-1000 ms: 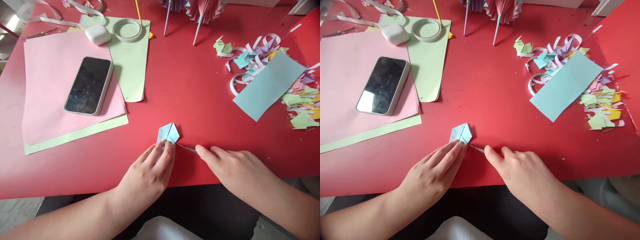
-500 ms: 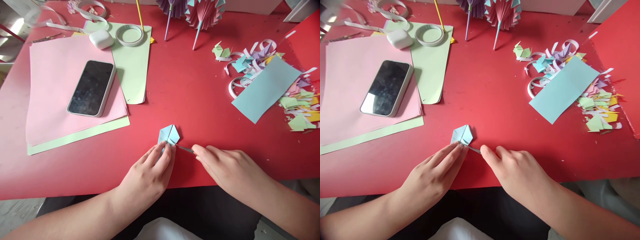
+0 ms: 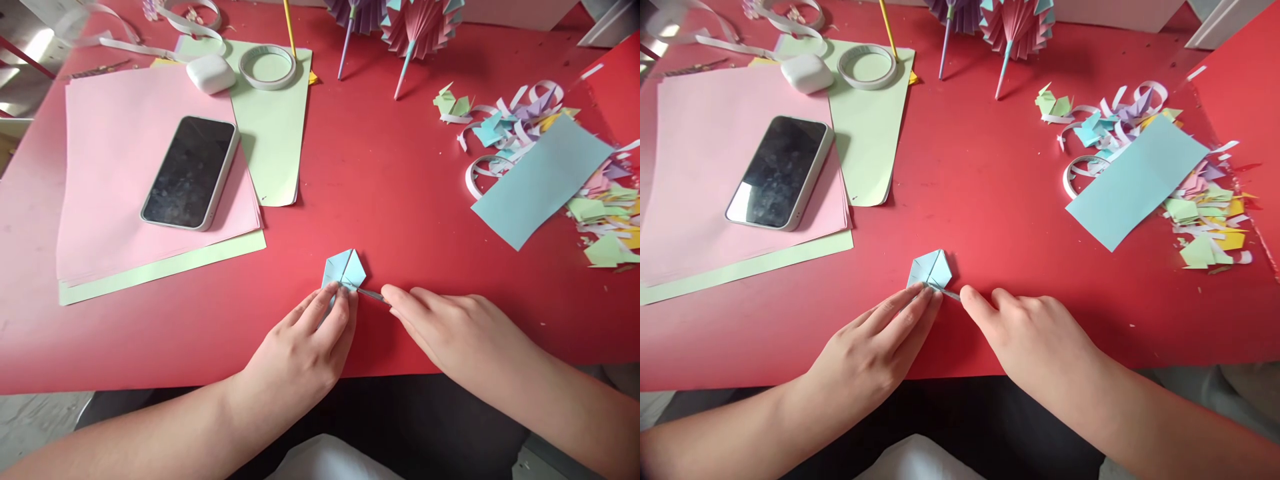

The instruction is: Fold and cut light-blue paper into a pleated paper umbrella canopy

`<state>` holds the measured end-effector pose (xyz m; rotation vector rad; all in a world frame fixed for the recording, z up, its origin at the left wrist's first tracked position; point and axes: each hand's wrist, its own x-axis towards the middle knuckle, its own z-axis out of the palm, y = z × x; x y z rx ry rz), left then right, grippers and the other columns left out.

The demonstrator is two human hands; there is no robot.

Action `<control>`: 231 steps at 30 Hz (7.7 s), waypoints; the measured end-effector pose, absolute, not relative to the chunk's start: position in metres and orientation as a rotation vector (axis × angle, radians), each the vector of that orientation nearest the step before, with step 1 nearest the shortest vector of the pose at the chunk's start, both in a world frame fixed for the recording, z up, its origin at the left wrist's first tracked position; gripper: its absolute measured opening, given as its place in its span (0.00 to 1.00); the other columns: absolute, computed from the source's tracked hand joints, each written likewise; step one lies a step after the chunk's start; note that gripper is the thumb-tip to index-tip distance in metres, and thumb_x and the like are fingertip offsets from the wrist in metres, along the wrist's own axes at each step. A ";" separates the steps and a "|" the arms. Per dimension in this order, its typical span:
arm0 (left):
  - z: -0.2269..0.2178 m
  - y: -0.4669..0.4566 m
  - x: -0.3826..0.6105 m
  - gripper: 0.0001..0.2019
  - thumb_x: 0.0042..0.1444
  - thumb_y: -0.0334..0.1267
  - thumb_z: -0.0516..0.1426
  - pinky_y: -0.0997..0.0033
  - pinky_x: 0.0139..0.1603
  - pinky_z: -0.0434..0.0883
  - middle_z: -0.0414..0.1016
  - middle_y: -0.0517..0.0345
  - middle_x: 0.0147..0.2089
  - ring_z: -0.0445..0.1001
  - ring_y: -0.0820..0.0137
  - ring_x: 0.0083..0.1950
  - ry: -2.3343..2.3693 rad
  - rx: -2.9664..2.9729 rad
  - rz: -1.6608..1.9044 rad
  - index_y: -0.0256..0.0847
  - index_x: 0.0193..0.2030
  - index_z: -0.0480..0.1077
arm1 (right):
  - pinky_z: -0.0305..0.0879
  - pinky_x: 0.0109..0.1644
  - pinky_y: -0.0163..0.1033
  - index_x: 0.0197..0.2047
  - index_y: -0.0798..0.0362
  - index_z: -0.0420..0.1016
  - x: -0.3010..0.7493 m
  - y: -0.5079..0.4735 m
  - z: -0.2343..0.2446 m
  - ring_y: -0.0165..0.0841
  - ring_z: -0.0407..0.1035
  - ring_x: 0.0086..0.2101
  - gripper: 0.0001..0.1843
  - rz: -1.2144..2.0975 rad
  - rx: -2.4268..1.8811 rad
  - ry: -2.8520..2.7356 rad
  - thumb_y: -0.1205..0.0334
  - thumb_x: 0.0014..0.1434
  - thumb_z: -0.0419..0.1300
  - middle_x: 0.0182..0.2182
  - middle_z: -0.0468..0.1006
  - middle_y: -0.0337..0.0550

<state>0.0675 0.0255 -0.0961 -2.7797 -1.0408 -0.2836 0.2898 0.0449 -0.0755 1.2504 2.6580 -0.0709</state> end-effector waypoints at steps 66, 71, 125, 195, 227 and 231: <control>-0.095 0.028 0.071 0.17 0.56 0.19 0.48 0.65 0.48 0.74 0.75 0.47 0.46 0.73 0.58 0.49 -1.018 -2.770 -0.293 0.24 0.51 0.68 | 0.38 0.21 0.34 0.55 0.48 0.56 0.300 0.038 -0.061 0.27 0.63 0.17 0.30 -0.060 1.194 2.466 0.77 0.49 0.50 0.23 0.70 0.33; -0.095 0.027 0.069 0.17 0.55 0.19 0.48 0.65 0.48 0.74 0.74 0.45 0.47 0.73 0.58 0.49 -1.013 -2.777 -0.299 0.23 0.51 0.68 | 0.39 0.22 0.34 0.54 0.50 0.59 0.301 0.036 -0.064 0.25 0.62 0.17 0.26 -0.062 1.228 2.477 0.76 0.52 0.50 0.24 0.73 0.35; -0.093 0.028 0.068 0.16 0.57 0.21 0.48 0.67 0.49 0.74 0.74 0.46 0.47 0.72 0.61 0.51 -1.010 -2.773 -0.292 0.26 0.51 0.67 | 0.39 0.21 0.34 0.53 0.49 0.60 0.285 0.047 -0.066 0.24 0.60 0.16 0.22 -0.070 1.247 2.601 0.72 0.54 0.52 0.21 0.68 0.32; -0.091 0.031 0.065 0.17 0.56 0.19 0.48 0.65 0.48 0.75 0.75 0.46 0.46 0.73 0.57 0.50 -0.975 -2.816 -0.332 0.24 0.51 0.68 | 0.42 0.23 0.34 0.52 0.50 0.63 0.296 0.043 -0.074 0.24 0.62 0.18 0.16 -0.061 1.316 2.684 0.68 0.60 0.48 0.24 0.73 0.37; -0.091 0.028 0.064 0.17 0.56 0.20 0.48 0.64 0.49 0.74 0.75 0.46 0.47 0.72 0.56 0.51 -0.978 -2.832 -0.341 0.25 0.51 0.68 | 0.46 0.21 0.34 0.48 0.50 0.62 0.286 0.031 -0.076 0.26 0.65 0.17 0.13 -0.128 1.431 2.735 0.66 0.59 0.53 0.21 0.71 0.32; -0.091 0.028 0.064 0.17 0.56 0.21 0.48 0.65 0.49 0.74 0.75 0.47 0.46 0.72 0.57 0.51 -0.988 -2.822 -0.331 0.25 0.51 0.68 | 0.44 0.20 0.34 0.49 0.49 0.61 0.285 0.035 -0.076 0.26 0.63 0.17 0.15 -0.122 1.396 2.722 0.68 0.58 0.53 0.21 0.69 0.31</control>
